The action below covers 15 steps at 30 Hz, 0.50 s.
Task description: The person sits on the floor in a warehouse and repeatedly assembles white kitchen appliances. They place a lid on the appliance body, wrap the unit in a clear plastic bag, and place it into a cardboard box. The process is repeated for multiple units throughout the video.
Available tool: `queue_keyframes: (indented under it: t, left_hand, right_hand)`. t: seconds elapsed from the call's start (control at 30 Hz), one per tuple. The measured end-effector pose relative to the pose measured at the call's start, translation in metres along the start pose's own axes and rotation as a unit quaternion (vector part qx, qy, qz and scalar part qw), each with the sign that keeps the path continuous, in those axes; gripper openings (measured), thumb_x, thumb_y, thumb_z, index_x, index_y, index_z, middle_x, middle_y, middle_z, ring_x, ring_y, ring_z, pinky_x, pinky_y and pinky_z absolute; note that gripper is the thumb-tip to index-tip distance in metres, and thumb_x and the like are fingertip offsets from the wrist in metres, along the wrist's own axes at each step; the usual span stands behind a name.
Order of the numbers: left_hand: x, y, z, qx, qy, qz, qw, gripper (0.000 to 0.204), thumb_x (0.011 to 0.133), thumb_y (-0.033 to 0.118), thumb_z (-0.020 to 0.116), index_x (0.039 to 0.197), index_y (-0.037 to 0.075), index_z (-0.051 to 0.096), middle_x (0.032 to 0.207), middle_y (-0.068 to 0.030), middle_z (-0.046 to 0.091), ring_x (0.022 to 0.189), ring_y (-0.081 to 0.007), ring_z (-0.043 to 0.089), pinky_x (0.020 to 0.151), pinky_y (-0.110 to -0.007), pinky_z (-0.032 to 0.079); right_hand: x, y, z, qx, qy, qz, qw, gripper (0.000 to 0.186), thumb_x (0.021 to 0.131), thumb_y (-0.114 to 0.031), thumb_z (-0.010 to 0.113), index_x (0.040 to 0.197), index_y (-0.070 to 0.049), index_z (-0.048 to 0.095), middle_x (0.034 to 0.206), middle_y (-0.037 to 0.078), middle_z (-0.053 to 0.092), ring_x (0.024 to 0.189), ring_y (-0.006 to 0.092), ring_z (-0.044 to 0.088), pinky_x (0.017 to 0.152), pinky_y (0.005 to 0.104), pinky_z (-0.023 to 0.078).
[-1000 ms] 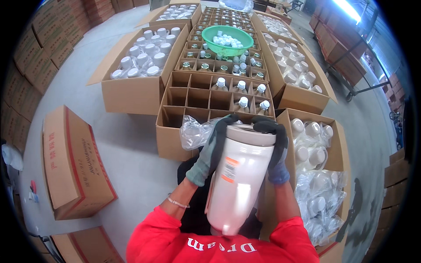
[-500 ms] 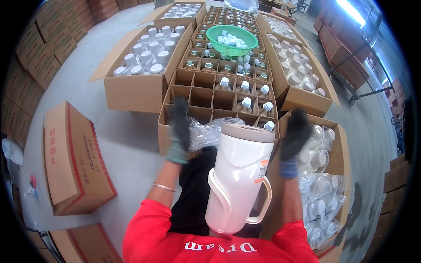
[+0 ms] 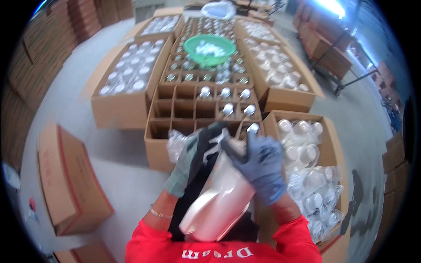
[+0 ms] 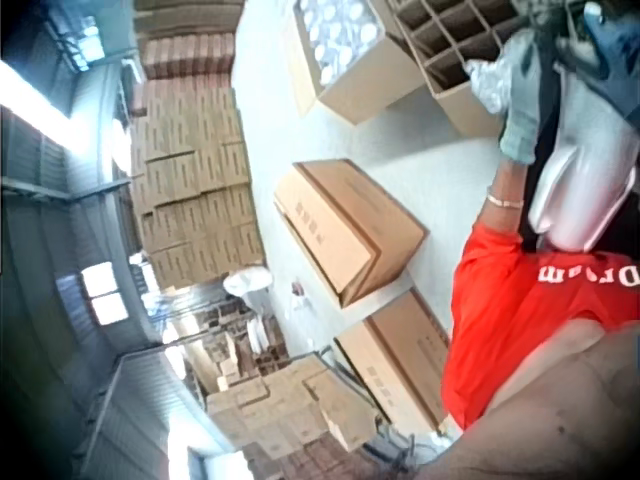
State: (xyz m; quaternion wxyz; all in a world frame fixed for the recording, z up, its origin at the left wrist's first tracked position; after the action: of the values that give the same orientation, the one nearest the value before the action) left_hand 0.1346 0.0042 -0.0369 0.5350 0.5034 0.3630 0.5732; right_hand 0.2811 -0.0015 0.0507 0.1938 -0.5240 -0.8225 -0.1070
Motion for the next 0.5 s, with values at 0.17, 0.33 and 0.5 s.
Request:
queue_keyframes:
  t: [0.17,0.33,0.5]
  left_hand:
    - [-0.005,-0.008,0.009,-0.018,-0.002,-0.049,0.999,0.03,0.103,0.016,0.047,0.121,-0.003,0.062,0.112,-0.0083,0.067,0.101,-0.0155,0.061,0.092,-0.029,0.048]
    - [-0.023,0.011,0.01,-0.027,0.0,-0.018,0.999,0.028,0.102,0.02,0.05,0.102,-0.003,0.065,0.1,-0.0109,0.068,0.091,-0.0177,0.064,0.087,-0.03,0.05]
    - [-0.028,0.051,0.02,-0.011,0.086,0.103,0.991,0.053,0.105,0.029,0.035,0.074,-0.003,0.064,0.075,-0.0127,0.065,0.075,-0.0222,0.061,0.079,-0.038,0.048]
  right_hand:
    - [-0.007,-0.002,-0.001,0.281,-0.092,-0.138,0.945,0.034,0.083,-0.038,0.07,0.09,-0.006,0.059,0.08,0.013,0.061,0.072,0.0336,0.06,0.069,0.0435,0.046]
    - [-0.057,0.065,0.07,0.69,-0.152,-0.018,0.708,0.075,0.082,-0.038,0.072,0.144,-0.004,0.046,0.147,0.011,0.044,0.144,0.024,0.029,0.118,0.0391,0.021]
    - [-0.052,0.033,0.058,0.719,-0.067,-0.055,0.689,0.074,0.08,-0.052,0.067,0.134,-0.003,0.057,0.146,0.016,0.045,0.143,0.0287,0.032,0.118,0.0446,0.022]
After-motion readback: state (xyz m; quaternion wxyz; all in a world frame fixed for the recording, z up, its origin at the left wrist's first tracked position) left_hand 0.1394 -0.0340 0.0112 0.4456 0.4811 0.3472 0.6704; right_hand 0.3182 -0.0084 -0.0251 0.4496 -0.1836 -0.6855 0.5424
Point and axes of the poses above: each hand's wrist, its own x-axis towards the middle knuckle, its own z-axis out of the palm, y = z × x, the point moved 7 cm from there along x, towards the middle knuckle
